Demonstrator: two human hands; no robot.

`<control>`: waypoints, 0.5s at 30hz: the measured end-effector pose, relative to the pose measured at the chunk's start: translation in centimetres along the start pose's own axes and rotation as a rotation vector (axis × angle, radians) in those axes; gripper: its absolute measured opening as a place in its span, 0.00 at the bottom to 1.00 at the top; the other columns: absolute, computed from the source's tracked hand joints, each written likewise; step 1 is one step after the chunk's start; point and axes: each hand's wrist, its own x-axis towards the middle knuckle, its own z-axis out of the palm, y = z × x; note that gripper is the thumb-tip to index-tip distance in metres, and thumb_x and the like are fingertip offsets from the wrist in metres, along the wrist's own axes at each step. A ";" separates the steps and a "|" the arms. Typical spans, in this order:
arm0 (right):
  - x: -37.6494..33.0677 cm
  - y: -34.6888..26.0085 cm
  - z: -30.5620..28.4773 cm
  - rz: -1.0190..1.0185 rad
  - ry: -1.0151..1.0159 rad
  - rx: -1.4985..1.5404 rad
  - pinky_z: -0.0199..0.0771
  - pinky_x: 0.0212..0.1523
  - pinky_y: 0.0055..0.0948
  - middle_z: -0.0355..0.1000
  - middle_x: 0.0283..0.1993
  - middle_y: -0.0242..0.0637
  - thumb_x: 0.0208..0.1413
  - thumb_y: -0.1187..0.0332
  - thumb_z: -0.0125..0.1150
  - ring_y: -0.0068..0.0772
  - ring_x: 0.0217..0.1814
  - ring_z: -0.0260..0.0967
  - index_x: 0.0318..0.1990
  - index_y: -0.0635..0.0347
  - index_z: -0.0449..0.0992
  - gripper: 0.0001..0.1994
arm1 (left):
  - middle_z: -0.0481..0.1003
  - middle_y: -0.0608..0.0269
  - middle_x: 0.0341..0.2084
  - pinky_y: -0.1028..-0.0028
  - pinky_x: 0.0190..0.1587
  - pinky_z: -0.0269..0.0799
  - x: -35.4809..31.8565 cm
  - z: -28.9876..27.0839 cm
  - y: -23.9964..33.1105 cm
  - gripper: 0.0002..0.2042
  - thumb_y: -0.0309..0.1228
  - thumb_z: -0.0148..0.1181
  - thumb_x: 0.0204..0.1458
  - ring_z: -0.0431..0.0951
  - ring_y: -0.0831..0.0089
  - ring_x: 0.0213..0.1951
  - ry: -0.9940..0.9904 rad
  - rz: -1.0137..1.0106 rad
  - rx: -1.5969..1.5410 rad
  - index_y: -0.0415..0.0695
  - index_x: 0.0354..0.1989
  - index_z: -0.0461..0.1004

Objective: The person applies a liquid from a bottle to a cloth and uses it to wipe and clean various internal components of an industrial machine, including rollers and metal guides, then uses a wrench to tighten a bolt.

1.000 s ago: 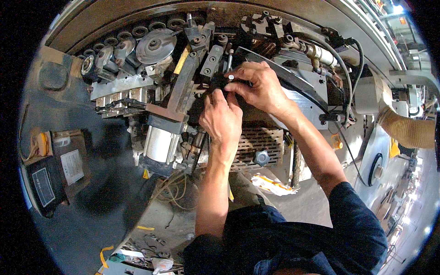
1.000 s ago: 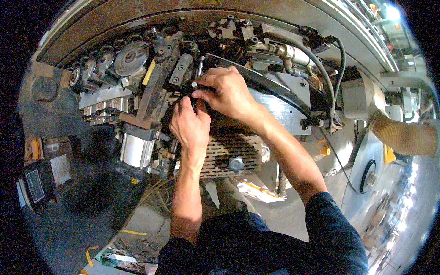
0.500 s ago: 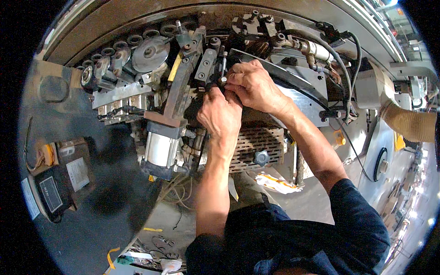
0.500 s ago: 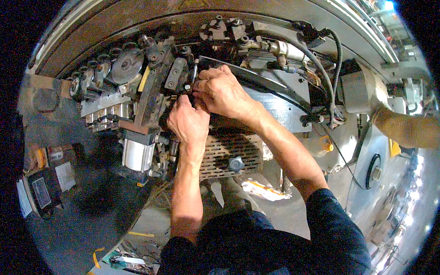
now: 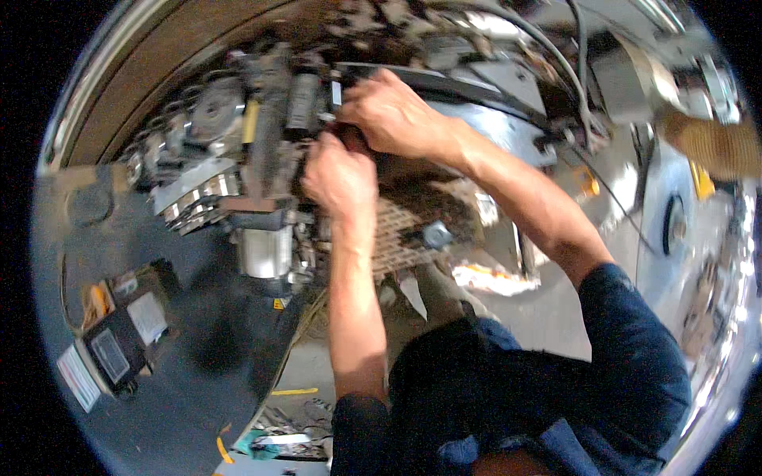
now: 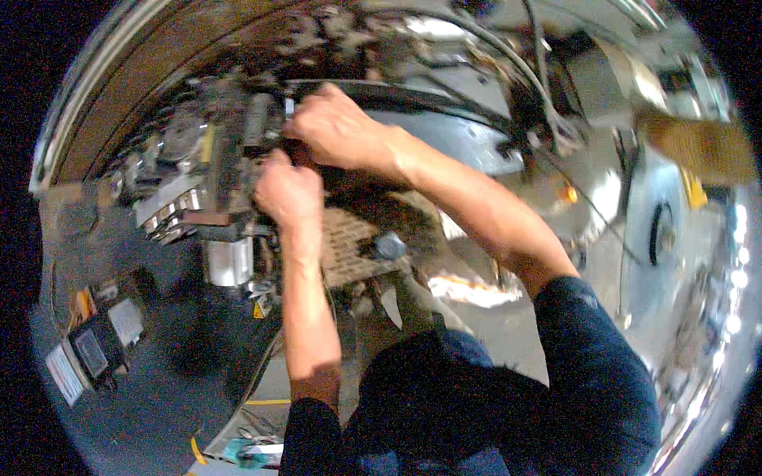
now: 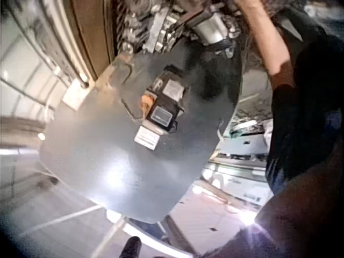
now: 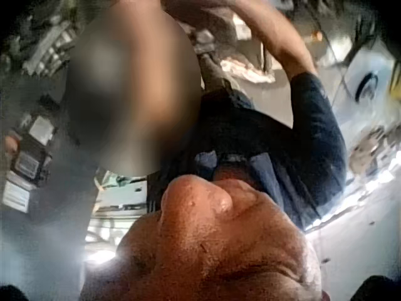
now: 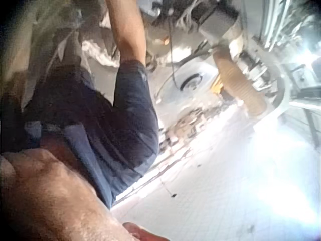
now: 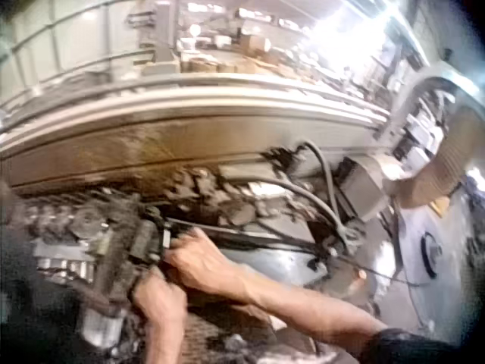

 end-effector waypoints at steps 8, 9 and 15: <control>-22.1 -3.9 -5.8 0.395 0.454 0.389 0.75 0.38 0.37 0.75 0.36 0.43 0.54 0.73 0.61 0.45 0.38 0.74 0.45 0.60 0.78 0.11 | 0.75 0.45 0.41 0.62 0.35 0.73 -5.1 -5.2 -0.3 0.28 0.40 0.62 0.56 0.76 0.54 0.34 0.051 0.277 0.035 0.36 0.60 0.65; -25.7 -5.1 -4.9 0.628 0.409 0.425 0.76 0.40 0.31 0.78 0.38 0.41 0.56 0.77 0.62 0.33 0.40 0.77 0.45 0.62 0.79 0.10 | 0.74 0.49 0.43 0.68 0.32 0.72 -6.3 -6.2 0.1 0.27 0.35 0.63 0.56 0.75 0.62 0.31 0.062 0.265 -0.094 0.37 0.61 0.64; -39.9 -4.9 14.8 1.180 0.202 0.350 0.76 0.41 0.44 0.74 0.44 0.51 0.43 0.76 0.60 0.54 0.41 0.74 0.46 0.61 0.76 0.18 | 0.78 0.55 0.32 0.64 0.39 0.74 -14.8 -8.7 0.1 0.12 0.27 0.56 0.58 0.78 0.58 0.33 -0.158 0.308 -0.340 0.35 0.48 0.75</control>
